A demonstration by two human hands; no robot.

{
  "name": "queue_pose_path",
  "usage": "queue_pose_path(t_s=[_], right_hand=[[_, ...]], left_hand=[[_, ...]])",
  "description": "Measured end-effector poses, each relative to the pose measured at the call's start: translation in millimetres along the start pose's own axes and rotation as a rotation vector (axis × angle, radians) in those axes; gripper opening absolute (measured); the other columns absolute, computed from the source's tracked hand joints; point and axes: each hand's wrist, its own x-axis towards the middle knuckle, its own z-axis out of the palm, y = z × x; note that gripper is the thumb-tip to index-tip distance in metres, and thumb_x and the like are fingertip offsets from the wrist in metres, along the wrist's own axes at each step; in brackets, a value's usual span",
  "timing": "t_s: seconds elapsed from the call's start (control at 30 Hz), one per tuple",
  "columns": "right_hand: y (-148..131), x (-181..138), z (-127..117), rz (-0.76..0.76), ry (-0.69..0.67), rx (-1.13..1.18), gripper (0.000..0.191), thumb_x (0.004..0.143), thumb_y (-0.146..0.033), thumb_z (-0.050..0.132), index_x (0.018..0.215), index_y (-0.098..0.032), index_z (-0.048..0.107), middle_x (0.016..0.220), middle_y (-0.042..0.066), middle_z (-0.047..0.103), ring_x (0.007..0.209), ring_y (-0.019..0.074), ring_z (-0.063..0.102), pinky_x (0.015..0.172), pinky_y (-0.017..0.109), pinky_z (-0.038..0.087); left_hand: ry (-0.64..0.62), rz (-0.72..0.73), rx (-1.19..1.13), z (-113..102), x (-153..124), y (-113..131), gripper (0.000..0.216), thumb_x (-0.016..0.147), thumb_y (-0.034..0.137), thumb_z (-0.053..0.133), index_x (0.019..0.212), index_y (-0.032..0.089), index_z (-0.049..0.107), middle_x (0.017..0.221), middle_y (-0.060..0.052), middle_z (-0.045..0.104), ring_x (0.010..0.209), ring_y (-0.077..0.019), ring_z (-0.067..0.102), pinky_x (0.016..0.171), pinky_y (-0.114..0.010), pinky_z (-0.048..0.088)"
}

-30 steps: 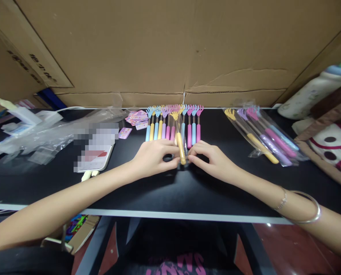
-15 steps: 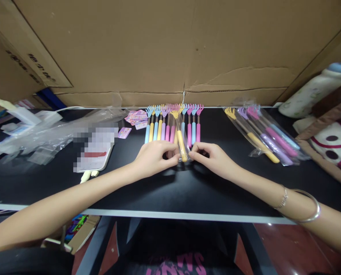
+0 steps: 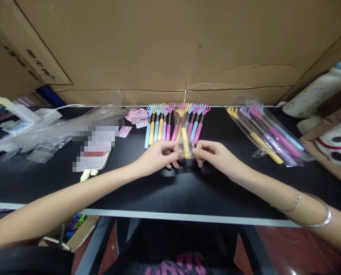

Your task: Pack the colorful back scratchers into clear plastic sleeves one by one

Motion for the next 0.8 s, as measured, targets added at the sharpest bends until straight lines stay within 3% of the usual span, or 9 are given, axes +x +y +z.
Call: queue_pose_path(t_s=[0.13,0.33,0.5,0.8], right_hand=[[-2,0,0,0.105,-0.022,0.043,0.032,0.083,-0.044,0.061,0.067,-0.021,0.047,0.042,-0.007,0.049,0.041,0.0090,0.047,0.051,0.023,0.037],[-5,-2,3,0.210,-0.062,0.214,0.037,0.080,-0.047,0.066,0.069,-0.021,0.043,0.053,-0.002,0.062,0.049,0.0128,0.064,0.052,0.023,0.046],[1,-1,6,0.147,-0.022,0.324,0.041,0.076,-0.046,0.074,0.067,-0.020,0.044,0.052,-0.005,0.059,0.045,0.0094,0.059,0.048,0.021,0.045],[6,1,5,0.125,-0.024,0.465,0.050,0.065,-0.036,0.084,0.070,-0.020,0.038,0.064,-0.005,0.065,0.046,0.0073,0.060,0.045,0.018,0.045]], left_hand=[[-0.003,-0.090,-0.116,4,1,1,0.028,0.081,0.033,0.062,0.065,0.017,0.047,0.050,0.004,0.056,0.045,-0.0065,0.056,0.046,-0.014,0.046],[0.050,-0.158,-0.221,8,1,5,0.027,0.079,0.030,0.064,0.063,0.016,0.047,0.053,0.004,0.057,0.047,-0.0060,0.058,0.046,-0.013,0.047],[0.106,-0.159,-0.241,10,1,8,0.024,0.077,0.024,0.064,0.061,0.015,0.048,0.068,0.000,0.065,0.060,-0.0059,0.059,0.051,-0.012,0.050],[0.120,-0.077,-0.298,9,1,-2,0.033,0.075,0.029,0.072,0.068,0.016,0.042,0.062,0.005,0.059,0.063,-0.0084,0.065,0.053,-0.014,0.049]])
